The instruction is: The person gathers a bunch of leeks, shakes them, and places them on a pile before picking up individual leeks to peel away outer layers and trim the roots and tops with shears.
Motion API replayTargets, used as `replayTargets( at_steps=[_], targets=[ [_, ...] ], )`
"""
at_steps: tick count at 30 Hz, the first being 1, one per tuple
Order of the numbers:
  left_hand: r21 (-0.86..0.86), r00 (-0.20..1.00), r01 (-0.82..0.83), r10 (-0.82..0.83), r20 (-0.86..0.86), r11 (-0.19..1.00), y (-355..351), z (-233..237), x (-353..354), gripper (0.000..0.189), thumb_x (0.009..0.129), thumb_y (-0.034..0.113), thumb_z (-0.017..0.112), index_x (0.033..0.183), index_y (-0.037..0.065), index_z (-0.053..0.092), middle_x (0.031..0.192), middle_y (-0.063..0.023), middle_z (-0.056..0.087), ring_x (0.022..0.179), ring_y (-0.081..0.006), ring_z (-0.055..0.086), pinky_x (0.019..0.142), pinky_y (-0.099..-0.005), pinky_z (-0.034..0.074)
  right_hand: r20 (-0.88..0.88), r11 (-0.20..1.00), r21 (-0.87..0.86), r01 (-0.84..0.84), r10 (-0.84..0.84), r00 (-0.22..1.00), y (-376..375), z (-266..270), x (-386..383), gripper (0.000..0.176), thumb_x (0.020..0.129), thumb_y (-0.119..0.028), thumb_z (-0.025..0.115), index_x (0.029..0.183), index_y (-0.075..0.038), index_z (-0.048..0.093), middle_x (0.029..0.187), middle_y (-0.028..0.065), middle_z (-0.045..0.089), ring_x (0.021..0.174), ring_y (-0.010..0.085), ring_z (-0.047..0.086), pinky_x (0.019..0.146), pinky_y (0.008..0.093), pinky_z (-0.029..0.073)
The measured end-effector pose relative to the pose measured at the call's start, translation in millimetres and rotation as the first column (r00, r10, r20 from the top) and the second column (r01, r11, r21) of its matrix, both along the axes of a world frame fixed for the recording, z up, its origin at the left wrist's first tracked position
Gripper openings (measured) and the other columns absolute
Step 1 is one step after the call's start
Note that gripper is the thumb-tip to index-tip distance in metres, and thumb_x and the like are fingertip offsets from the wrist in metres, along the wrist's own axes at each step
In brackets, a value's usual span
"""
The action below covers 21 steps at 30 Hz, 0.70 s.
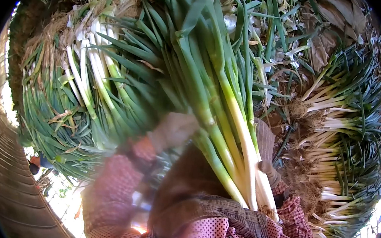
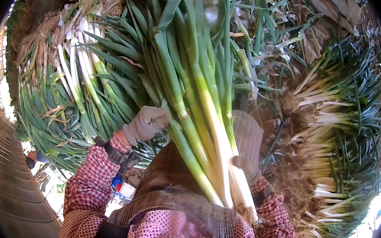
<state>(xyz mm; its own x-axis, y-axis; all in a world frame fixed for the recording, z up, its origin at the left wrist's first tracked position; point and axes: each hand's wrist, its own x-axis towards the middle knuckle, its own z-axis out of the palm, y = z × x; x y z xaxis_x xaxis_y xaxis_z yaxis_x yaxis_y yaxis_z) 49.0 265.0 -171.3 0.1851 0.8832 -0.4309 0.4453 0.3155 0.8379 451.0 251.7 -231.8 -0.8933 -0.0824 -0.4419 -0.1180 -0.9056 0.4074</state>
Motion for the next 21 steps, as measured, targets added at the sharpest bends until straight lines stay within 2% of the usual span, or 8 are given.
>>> replayTargets(
  at_steps=[2, 4, 6, 8, 11, 14, 17, 21],
  targets=[
    [-0.256, 0.828, -0.432, 0.493, 0.268, 0.865, -25.1, -20.5, -7.7, 0.017, 0.095, 0.02, 0.06, 0.084, 0.006, 0.061, 0.072, -0.0049, 0.061, 0.063, -0.0201, 0.06, 0.058, -0.0335, 0.049, 0.008, 1.0, 0.011, -0.012, 0.012, 1.0, -8.3, -7.5, 5.2, 0.063, 0.085, -0.031, 0.077, 0.127, 0.011, 0.057, 0.112, 0.0213, 0.07, 0.093, 0.0236, 0.072, 0.078, 0.0327, 0.062],
    [-0.538, 0.281, -0.651, 0.829, 0.484, 0.536, -35.1, -33.2, -37.0, 0.017, 0.097, 0.022, 0.057, 0.088, 0.007, 0.061, 0.075, -0.0004, 0.061, 0.064, -0.0137, 0.056, 0.056, -0.0286, 0.048, 0.022, 1.0, 0.021, -0.006, 0.006, 1.0, -13.3, -8.8, 4.7, 0.062, 0.086, -0.03, 0.077, 0.127, 0.012, 0.057, 0.112, 0.0211, 0.07, 0.093, 0.0235, 0.072, 0.079, 0.0326, 0.062],
    [-0.52, 0.333, -0.696, 0.864, 0.378, 0.496, -6.8, -25.5, -51.9, 0.02, 0.097, 0.024, 0.056, 0.097, 0.005, 0.064, 0.079, -0.001, 0.062, 0.067, -0.0125, 0.058, 0.055, -0.0281, 0.048, 0.041, 1.0, 0.001, 0.027, -0.027, 0.999, 5.9, 12.6, -11.6, 0.058, 0.088, -0.028, 0.075, 0.127, 0.012, 0.057, 0.111, 0.0209, 0.07, 0.093, 0.0234, 0.072, 0.079, 0.0325, 0.062],
    [-0.288, 0.585, -0.802, 0.785, -0.203, 0.523, 41.0, 16.2, -36.4, 0.027, 0.096, 0.028, 0.059, 0.105, 0.004, 0.066, 0.085, -0.0012, 0.064, 0.07, -0.0119, 0.059, 0.055, -0.028, 0.048, -0.011, 0.997, -0.065, 0.047, -0.048, 0.999, 2.5, 7.5, -4.9, 0.055, 0.09, -0.026, 0.074, 0.126, 0.012, 0.058, 0.11, 0.0215, 0.071, 0.093, 0.0236, 0.072, 0.08, 0.0331, 0.062],
    [-0.28, 0.776, -0.512, 0.297, -0.556, 0.812, 42.3, -27.2, -58.3, 0.046, 0.087, 0.036, 0.076, 0.113, -0.001, 0.067, 0.095, -0.0092, 0.069, 0.085, -0.0142, 0.064, 0.065, -0.0289, 0.05, -0.065, 0.999, -0.026, 0.019, -0.02, 0.998, 6.3, 1.3, -8.5, 0.044, 0.095, -0.021, 0.068, 0.127, 0.008, 0.059, 0.11, 0.0191, 0.071, 0.094, 0.0219, 0.071, 0.082, 0.0337, 0.06],
    [-0.439, 0.646, -0.761, 0.622, -0.442, 0.478, 65.9, -25.7, -45.6, 0.046, 0.09, 0.032, 0.073, 0.117, -0.004, 0.065, 0.106, -0.0129, 0.071, 0.096, -0.0163, 0.065, 0.077, -0.0271, 0.052, -0.017, 0.984, 0.173, -0.054, 0.058, 0.998, -2.9, -11.1, 14.9, 0.037, 0.099, -0.019, 0.063, 0.127, 0.004, 0.061, 0.113, 0.0149, 0.071, 0.097, 0.0193, 0.069, 0.084, 0.0332, 0.059],
    [-0.338, 0.49, -0.834, 0.867, -0.09, 0.436, 53.2, -71.9, -53.3, 0.043, 0.094, 0.03, 0.069, 0.117, -0.006, 0.065, 0.106, -0.0116, 0.07, 0.09, -0.0166, 0.064, 0.077, -0.0272, 0.052, 0.016, 0.971, 0.231, -0.052, 0.05, 0.999, -14.5, -21.8, 22.4, 0.033, 0.1, -0.018, 0.061, 0.126, 0.003, 0.062, 0.114, 0.013, 0.07, 0.098, 0.0186, 0.068, 0.085, 0.0329, 0.058],
    [-0.289, 0.411, -0.892, 0.891, -0.195, 0.348, 49.7, -55.9, -67.8, 0.039, 0.1, 0.038, 0.06, 0.119, 0.005, 0.067, 0.093, -0.0018, 0.063, 0.074, -0.0133, 0.054, 0.059, -0.0329, 0.05, 0.176, 0.906, 0.393, -0.16, 0.097, 0.98, -56.7, -58.6, 40.3, 0.034, 0.101, -0.018, 0.06, 0.127, 0.003, 0.061, 0.115, 0.0129, 0.07, 0.098, 0.0194, 0.068, 0.086, 0.0326, 0.058]
  ],
)
